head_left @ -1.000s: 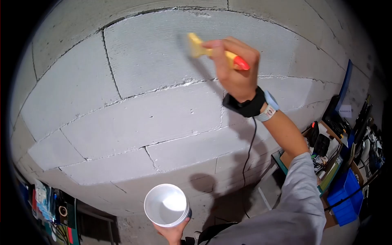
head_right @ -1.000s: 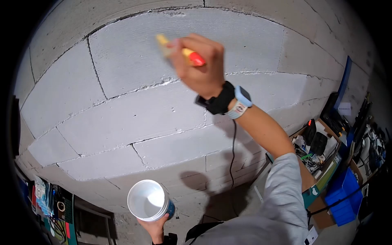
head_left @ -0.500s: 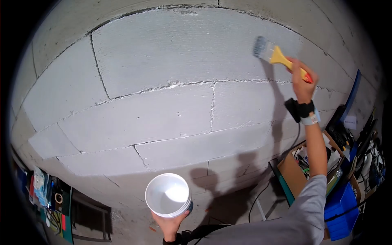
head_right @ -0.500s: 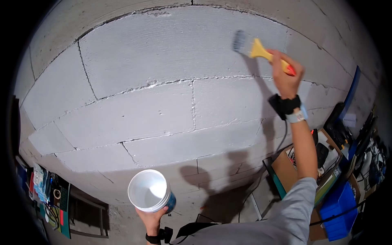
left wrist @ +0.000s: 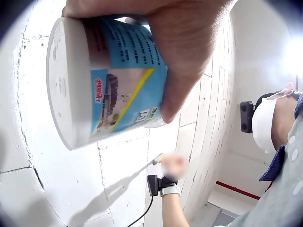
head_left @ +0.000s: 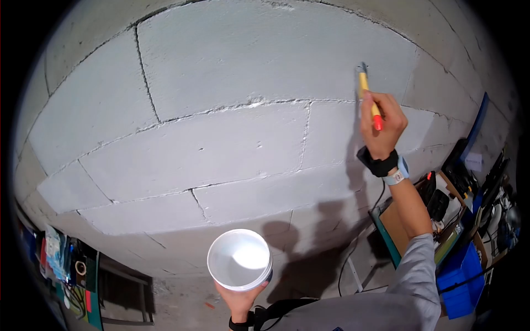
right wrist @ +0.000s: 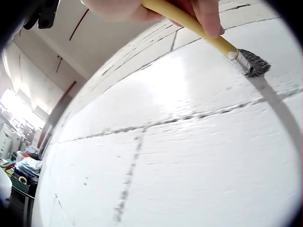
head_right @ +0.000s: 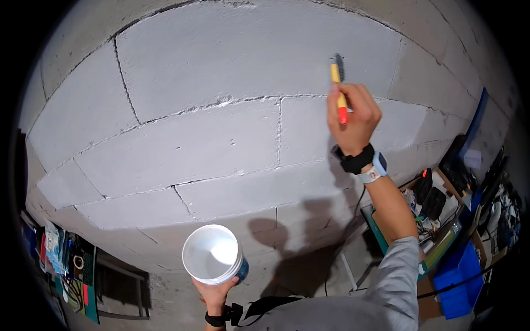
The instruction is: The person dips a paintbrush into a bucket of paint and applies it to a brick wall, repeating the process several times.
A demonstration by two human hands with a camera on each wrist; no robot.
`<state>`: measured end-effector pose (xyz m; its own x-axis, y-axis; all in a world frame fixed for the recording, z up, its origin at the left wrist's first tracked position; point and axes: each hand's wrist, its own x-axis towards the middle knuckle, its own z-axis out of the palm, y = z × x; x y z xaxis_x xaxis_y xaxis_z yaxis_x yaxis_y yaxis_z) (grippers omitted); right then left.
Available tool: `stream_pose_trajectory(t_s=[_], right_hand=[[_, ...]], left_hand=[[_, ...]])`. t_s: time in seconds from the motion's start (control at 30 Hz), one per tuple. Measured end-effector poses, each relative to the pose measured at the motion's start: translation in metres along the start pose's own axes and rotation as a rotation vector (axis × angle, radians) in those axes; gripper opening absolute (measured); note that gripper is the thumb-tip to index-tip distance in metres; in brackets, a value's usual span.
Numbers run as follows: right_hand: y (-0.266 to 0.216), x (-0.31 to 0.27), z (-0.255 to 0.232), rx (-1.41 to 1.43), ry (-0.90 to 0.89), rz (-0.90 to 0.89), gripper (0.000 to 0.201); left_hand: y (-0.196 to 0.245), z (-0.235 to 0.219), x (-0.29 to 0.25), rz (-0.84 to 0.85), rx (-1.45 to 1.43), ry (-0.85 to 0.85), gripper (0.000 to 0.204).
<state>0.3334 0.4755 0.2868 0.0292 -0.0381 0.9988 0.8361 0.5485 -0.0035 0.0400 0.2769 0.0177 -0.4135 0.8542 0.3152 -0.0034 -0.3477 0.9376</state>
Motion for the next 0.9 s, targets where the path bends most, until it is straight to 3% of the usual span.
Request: stream_pose_trajectory(t_s=[0.1,0.23,0.3,0.43,0.63,0.67,0.8,0.9], right_hand=[[-0.054,-0.009,0.024,0.110,-0.031,-0.040,0.002],[-0.133,-0.015,0.060,0.553,-0.165,-0.180,0.006],[-0.158,-0.011,0.078,0.584,-0.112,-0.218,0.008],[-0.107,-0.004,0.071,0.445,-0.188,-0.128,0.009],[0.003,-0.018,-0.011,0.240,0.035,0.415,0.017],[0.023,-0.017,-0.021,0.231,0.039,0.408,0.017],[0.079,-0.002,-0.059,-0.400,0.183,0.316,0.022],[0.101,0.003,-0.059,-0.525,0.257,0.285,0.022]], left_hand=[[-0.007,-0.020,0.007,-0.038,-0.039,-0.004,0.104],[-0.021,-0.042,0.024,-0.112,-0.080,-0.118,0.100],[-0.024,-0.046,0.035,-0.111,-0.086,-0.155,0.099],[-0.019,-0.059,0.044,-0.149,0.014,-0.214,0.092],[-0.021,-0.072,0.053,-0.152,-0.010,-0.211,0.093],[-0.022,-0.072,0.055,-0.150,0.007,-0.219,0.091],[-0.033,-0.079,0.057,-0.142,0.015,-0.253,0.090],[-0.037,-0.073,0.060,-0.115,0.078,-0.189,0.089]])
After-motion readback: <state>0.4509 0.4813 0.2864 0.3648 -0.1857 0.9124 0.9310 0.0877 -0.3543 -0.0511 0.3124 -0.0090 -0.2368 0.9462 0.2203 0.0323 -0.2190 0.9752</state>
